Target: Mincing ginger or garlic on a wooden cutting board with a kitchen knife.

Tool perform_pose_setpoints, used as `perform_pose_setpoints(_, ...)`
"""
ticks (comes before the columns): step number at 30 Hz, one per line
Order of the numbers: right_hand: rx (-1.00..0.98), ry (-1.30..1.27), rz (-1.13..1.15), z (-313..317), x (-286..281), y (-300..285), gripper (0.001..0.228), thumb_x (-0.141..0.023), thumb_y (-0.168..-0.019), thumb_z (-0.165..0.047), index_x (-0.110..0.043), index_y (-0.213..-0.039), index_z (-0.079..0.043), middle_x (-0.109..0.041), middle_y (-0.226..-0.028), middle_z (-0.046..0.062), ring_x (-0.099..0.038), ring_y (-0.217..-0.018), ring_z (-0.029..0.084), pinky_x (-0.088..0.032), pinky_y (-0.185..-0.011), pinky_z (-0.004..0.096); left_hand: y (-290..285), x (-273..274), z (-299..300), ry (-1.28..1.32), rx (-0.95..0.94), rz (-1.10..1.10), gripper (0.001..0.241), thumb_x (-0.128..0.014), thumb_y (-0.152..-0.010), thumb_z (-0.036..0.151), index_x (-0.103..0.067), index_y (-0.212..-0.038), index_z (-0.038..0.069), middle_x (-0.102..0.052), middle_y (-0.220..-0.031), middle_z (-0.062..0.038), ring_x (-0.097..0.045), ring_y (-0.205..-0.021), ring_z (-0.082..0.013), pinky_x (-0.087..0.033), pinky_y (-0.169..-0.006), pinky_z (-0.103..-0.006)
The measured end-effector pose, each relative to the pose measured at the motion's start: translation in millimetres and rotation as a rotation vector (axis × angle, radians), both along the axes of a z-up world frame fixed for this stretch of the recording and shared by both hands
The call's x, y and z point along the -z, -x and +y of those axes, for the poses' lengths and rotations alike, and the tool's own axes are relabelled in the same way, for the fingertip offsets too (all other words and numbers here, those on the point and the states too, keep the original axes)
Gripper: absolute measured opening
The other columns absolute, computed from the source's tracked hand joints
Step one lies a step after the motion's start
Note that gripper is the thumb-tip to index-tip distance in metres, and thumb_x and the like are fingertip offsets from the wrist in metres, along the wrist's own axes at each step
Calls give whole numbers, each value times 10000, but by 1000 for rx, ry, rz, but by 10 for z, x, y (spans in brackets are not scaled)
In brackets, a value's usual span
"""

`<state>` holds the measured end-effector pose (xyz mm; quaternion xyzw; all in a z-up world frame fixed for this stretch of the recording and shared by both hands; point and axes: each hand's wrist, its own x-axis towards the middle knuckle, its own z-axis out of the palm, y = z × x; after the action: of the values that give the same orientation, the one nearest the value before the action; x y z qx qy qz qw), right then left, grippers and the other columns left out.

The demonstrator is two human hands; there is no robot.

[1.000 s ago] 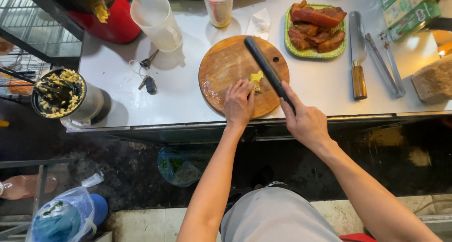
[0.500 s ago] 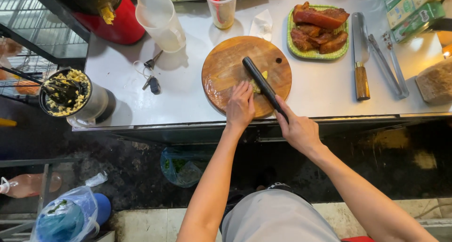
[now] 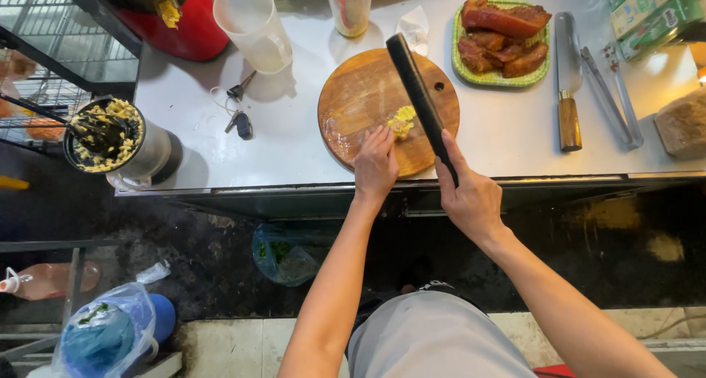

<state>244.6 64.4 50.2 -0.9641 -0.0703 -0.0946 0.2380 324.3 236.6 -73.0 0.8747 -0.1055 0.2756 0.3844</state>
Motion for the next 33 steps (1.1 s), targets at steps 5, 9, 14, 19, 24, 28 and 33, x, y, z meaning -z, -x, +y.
perform_pose_setpoints(5, -61, 181, 144, -29, 20, -76, 567, -590, -1002, -384, -443, -1549, -342, -676, -633, 202, -665, -566, 427, -516, -534, 539, -11, -16, -2, 83, -57, -21, 157, -682, -899, 17, -740, -1042, -13, -752, -1104, -159, -693, -1141, -340, -486, -1139, -474)
perform_pose_setpoints(9, -33, 59, 97, 40, 42, -29, 552, -555, -1014, -410, -450, -1551, -342, -674, -641, 201, -670, -569, 420, -519, -540, 536, 45, -57, 39, 146, -54, -34, 94, -709, -900, 21, -739, -987, 1, -754, -1060, -137, -710, -1098, -332, -517, -1107, -457)
perform_pose_setpoints(14, -33, 122, 147, 43, 10, -46, 501, -563, -1011, -428, -504, -1506, -380, -675, -653, 206, -665, -583, 432, -523, -544, 537, 49, -173, 59, 218, -51, 19, 67, -721, -880, 25, -745, -940, 7, -754, -1024, -139, -712, -1035, -343, -544, -1025, -441)
perform_pose_setpoints(19, -90, 124, 129, 49, 282, -48, 575, -582, -985, -401, -455, -1542, -338, -683, -643, 192, -662, -564, 436, -515, -531, 548, 151, -132, 84, 162, -98, -54, 67, -711, -871, 13, -742, -930, 3, -743, -1004, -156, -707, -1005, -359, -545, -1015, -449)
perform_pose_setpoints(24, -73, 37, 45, 154, 15, 8, 537, -581, -1011, -399, -466, -1533, -350, -684, -663, 180, -672, -579, 422, -515, -524, 538, 196, -195, 119, 201, -145, -41, 81, -706, -894, 11, -745, -964, -4, -749, -1027, -147, -705, -1020, -355, -560, -979, -437)
perform_pose_setpoints(28, -118, 140, 126, 52, 200, -76, 565, -591, -983, -404, -459, -1532, -381, -680, -637, 188, -670, -569, 423, -524, -528, 533, 198, -179, 133, 228, -187, -19, 105, -722, -886, 32, -756, -983, 10, -751, -1046, -131, -715, -1041, -332, -567, -938, -421)
perform_pose_setpoints(33, -35, 83, 44, 46, 136, -131, 536, -585, -1003, -412, -480, -1528, -371, -675, -638, 186, -660, -564, 416, -514, -527, 533, 196, -438, 98, 137, -124, -14, 121, -747, -874, 76, -754, -975, 9, -748, -1034, -120, -693, -1039, -320, -550, -927, -420)
